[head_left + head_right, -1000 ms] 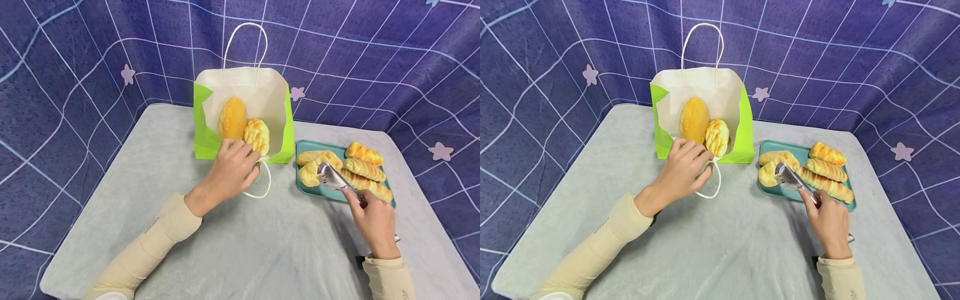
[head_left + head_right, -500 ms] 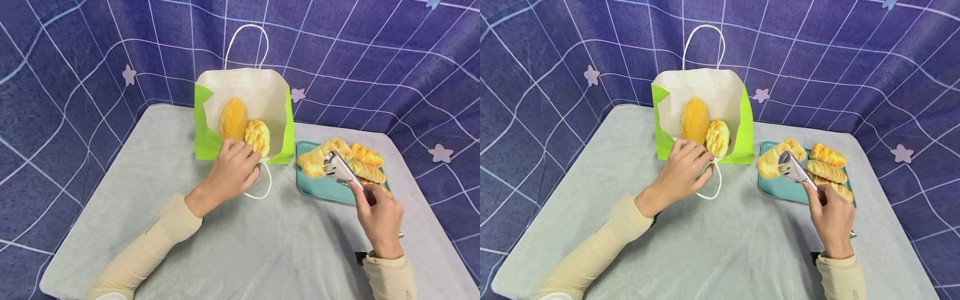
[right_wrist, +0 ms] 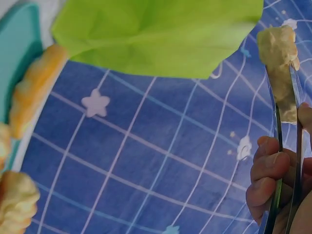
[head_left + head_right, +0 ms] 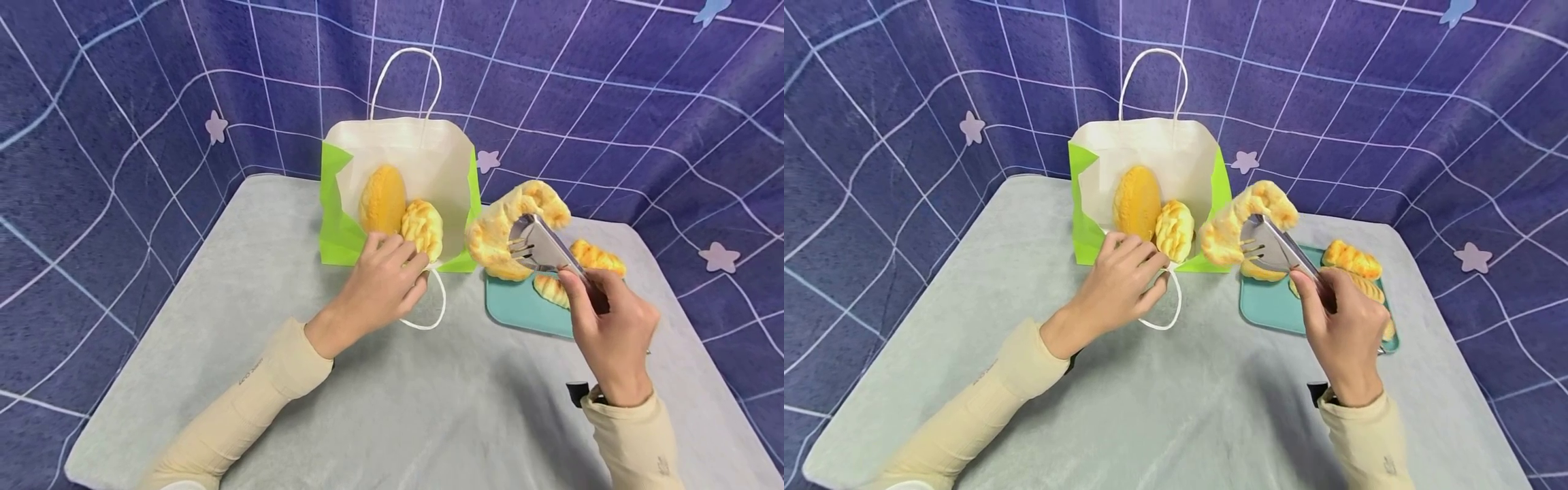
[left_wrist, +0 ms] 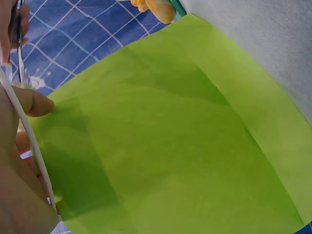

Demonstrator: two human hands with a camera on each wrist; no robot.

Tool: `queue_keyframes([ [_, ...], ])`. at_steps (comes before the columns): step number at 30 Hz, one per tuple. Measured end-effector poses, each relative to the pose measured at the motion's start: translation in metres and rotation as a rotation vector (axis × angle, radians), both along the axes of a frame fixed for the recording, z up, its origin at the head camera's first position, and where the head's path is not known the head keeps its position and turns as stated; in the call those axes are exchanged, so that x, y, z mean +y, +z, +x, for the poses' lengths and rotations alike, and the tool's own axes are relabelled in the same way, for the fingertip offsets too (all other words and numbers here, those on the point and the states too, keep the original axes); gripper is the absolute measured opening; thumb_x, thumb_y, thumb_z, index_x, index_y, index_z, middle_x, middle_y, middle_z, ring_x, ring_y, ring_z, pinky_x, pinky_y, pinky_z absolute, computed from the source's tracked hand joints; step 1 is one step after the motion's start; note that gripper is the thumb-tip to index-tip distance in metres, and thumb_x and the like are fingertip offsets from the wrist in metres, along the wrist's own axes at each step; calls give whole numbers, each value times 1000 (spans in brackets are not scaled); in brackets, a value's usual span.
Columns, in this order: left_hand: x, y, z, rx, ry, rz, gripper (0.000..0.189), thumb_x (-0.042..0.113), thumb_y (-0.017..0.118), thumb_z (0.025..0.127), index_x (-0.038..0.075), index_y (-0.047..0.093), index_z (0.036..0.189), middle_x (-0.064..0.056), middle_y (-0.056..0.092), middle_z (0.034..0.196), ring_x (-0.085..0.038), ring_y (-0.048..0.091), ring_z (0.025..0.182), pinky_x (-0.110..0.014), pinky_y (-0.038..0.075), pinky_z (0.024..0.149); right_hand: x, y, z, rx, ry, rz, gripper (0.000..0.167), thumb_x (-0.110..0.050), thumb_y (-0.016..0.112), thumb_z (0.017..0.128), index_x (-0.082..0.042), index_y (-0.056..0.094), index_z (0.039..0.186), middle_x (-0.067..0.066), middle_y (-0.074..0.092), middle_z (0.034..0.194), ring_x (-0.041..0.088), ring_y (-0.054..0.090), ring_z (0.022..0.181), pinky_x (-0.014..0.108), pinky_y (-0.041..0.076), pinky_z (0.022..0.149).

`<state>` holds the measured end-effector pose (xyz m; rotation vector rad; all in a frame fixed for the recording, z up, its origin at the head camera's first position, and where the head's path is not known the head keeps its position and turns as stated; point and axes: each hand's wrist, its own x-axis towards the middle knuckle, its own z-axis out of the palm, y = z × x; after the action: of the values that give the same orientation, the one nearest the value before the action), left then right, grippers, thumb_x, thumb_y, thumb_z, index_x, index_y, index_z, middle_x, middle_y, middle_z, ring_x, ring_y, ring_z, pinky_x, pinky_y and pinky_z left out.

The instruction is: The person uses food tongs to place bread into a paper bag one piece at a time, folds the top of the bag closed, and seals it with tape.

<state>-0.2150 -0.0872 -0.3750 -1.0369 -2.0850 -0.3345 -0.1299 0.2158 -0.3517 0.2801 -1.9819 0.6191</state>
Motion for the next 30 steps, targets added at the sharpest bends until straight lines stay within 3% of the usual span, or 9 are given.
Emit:
queue_keyframes([
  [5, 0, 2, 1, 8, -5, 7, 13, 17, 54, 90, 11, 64, 85, -2, 55, 79, -23, 51, 80, -41, 39, 85, -16, 12, -11, 26, 49, -3, 33, -27, 77, 87, 5, 69, 83, 9, 58, 61, 0, 43, 56, 10, 32, 61],
  [11, -1, 3, 1, 16, -8, 6, 14, 18, 56, 90, 10, 68, 88, -2, 57, 80, -23, 52, 79, -40, 39, 84, -33, 26, -29, 56, 26, 34, 43, -38, 71, 91, 4, 65, 81, 10, 53, 58, 9, 39, 52, 16, 27, 58],
  [21, 1, 2, 8, -6, -20, -2, 14, 20, 57, 91, 12, 67, 86, -2, 59, 83, -21, 53, 81, -40, 39, 86, -48, 31, -58, 5, 30, 136, 33, -30, 75, 89, 1, 65, 87, 9, 51, 59, 13, 38, 48, 26, 25, 49],
  [30, 1, 5, 11, -5, -22, -17, 16, 20, 54, 91, 13, 65, 83, 0, 58, 81, -21, 53, 80, -40, 38, 85, -59, 38, -73, 19, -65, 199, 40, -36, 77, 86, 1, 63, 87, 9, 50, 56, 22, 37, 40, 37, 24, 42],
])
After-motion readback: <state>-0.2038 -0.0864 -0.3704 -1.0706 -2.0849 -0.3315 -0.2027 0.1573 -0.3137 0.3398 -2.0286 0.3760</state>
